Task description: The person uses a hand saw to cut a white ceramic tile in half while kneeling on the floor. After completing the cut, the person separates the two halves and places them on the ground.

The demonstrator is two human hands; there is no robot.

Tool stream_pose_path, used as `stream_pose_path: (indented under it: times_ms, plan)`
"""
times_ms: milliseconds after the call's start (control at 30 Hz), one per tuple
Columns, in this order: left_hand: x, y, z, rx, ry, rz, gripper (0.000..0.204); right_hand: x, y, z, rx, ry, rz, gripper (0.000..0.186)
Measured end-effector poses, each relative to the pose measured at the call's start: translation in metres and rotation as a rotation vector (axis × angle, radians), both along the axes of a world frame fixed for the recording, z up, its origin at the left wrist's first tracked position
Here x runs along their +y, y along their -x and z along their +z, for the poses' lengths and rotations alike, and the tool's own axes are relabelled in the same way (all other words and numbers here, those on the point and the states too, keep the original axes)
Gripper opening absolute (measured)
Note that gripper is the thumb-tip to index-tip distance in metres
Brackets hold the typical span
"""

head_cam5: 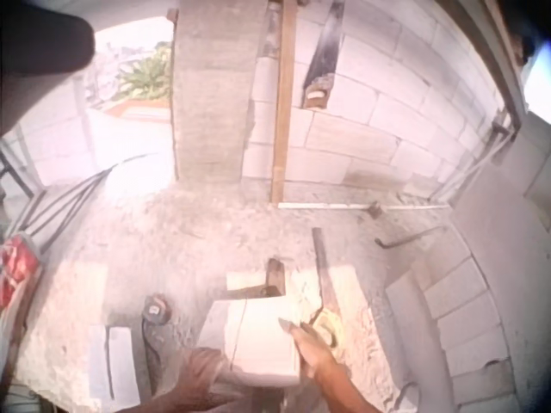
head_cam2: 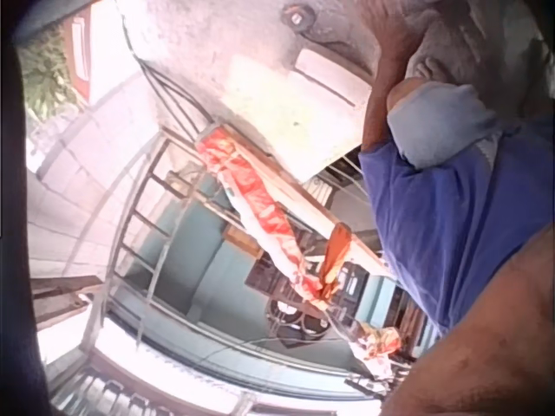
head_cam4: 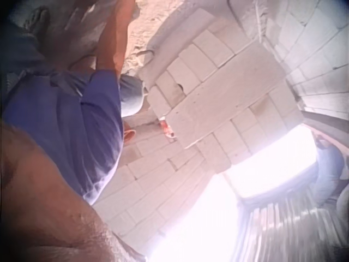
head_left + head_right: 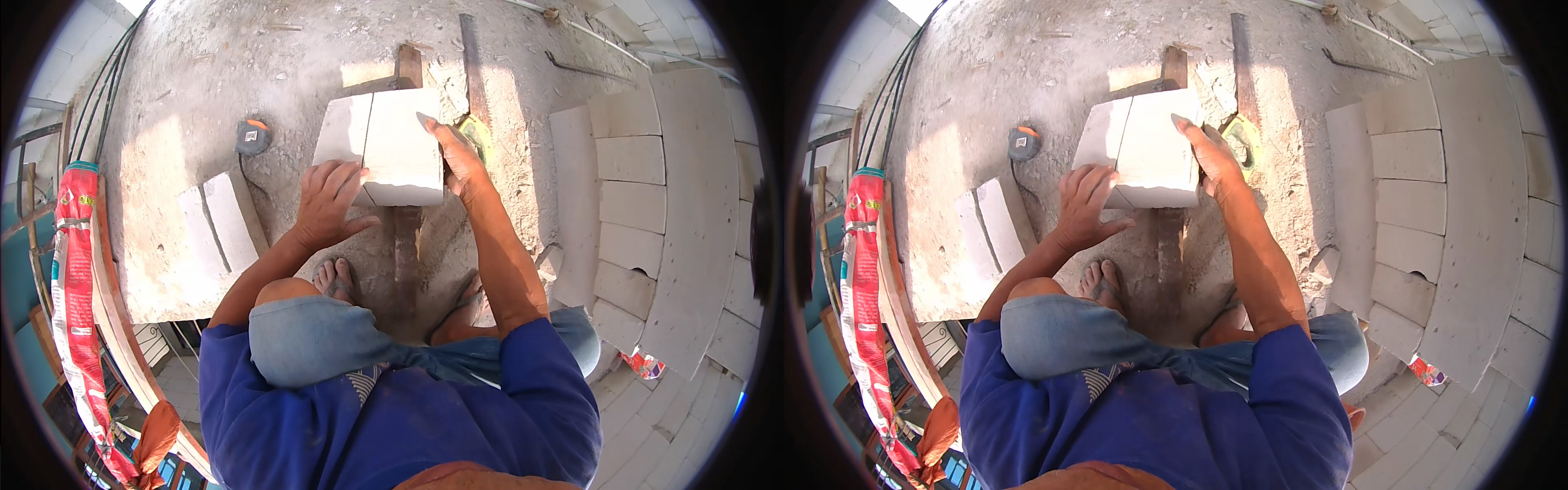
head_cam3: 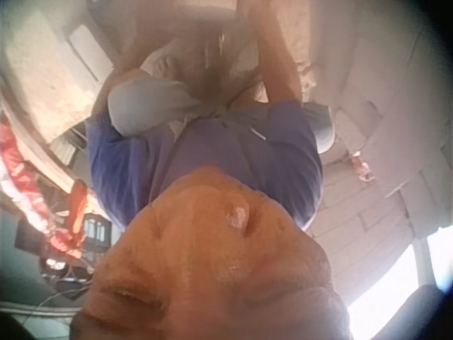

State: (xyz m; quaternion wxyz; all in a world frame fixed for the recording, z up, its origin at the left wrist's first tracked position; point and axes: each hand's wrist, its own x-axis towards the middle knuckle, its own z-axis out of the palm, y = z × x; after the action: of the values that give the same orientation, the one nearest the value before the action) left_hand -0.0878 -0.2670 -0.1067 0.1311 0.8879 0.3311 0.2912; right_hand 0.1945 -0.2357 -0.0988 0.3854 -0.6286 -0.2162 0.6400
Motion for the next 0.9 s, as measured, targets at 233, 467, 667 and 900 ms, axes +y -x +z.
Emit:
stream_pose_path:
  times_ms: [233, 467, 667, 900]
  plan:
    - [0.017, 0.006, -0.032, -0.977, 1.621, 0.427, 0.068, -0.031, 0.018, 0.010, 0.024, -0.195, -0.139, 0.110]
    - [-0.014, -0.019, -0.023, -0.940, 1.594, 0.190, 0.076, -0.081, -0.021, 0.016, 0.108, -0.142, -0.130, 0.107]
    - [-0.009, -0.035, -0.035, -0.736, 1.819, 0.214, 0.070, -0.089, -0.003, -0.001, -0.393, 0.024, -0.091, 0.122]
    - [-0.039, -0.025, -0.027, -0.728, 1.576, 0.327, 0.069, -0.092, 0.015, 0.045, -0.235, -0.057, -0.190, 0.106]
